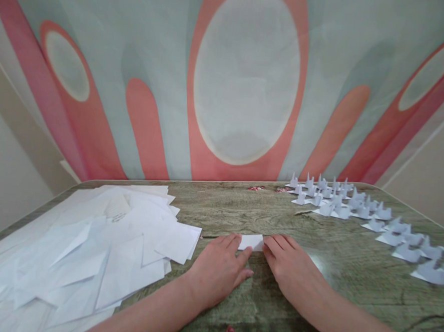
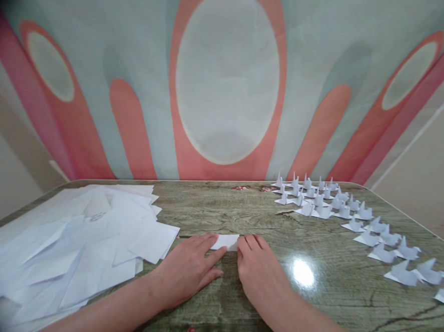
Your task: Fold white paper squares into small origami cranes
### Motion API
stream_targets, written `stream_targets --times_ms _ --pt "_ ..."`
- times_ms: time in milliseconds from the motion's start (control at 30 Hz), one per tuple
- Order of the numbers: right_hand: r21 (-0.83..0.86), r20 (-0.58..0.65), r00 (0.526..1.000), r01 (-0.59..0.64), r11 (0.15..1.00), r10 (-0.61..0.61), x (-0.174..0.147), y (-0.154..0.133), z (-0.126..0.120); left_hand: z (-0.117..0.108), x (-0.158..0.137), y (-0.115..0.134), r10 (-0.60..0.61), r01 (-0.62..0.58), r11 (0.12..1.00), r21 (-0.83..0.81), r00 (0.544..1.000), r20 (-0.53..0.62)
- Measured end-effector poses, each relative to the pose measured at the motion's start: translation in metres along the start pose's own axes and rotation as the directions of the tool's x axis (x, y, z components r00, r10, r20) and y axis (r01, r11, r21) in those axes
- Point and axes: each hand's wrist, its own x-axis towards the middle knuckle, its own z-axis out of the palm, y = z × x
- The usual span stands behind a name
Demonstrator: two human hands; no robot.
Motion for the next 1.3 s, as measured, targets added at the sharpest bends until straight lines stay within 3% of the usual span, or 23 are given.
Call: stream_targets --times_ms 433,767,1000,1300 --pt "0.143 -0.042 0.999 0.035 0.989 -0.029 0.003 -0.003 0.003 -0.001 0.000 0.000 -0.012 0.011 1.000 -0.015 0.999 -0.035" --pt "0.124 0.014 1.000 0.012 0.992 -0.014 0.004 -0.002 0.002 -0.008 -0.002 -0.001 -0.087 0.087 0.996 -0.023 0.996 0.009" --pt "0.120 -0.018 1.000 0.004 0.993 -0.002 0.003 0.000 0.000 -0.014 -0.002 -0.001 -0.099 0.099 0.995 0.003 0.993 0.056" --pt "0.072 -0.020 1.000 -0.014 0.997 0.016 0.002 0.004 -0.001 -0.012 -0.004 -0.005 -0.095 0.097 0.994 -0.051 0.995 0.029"
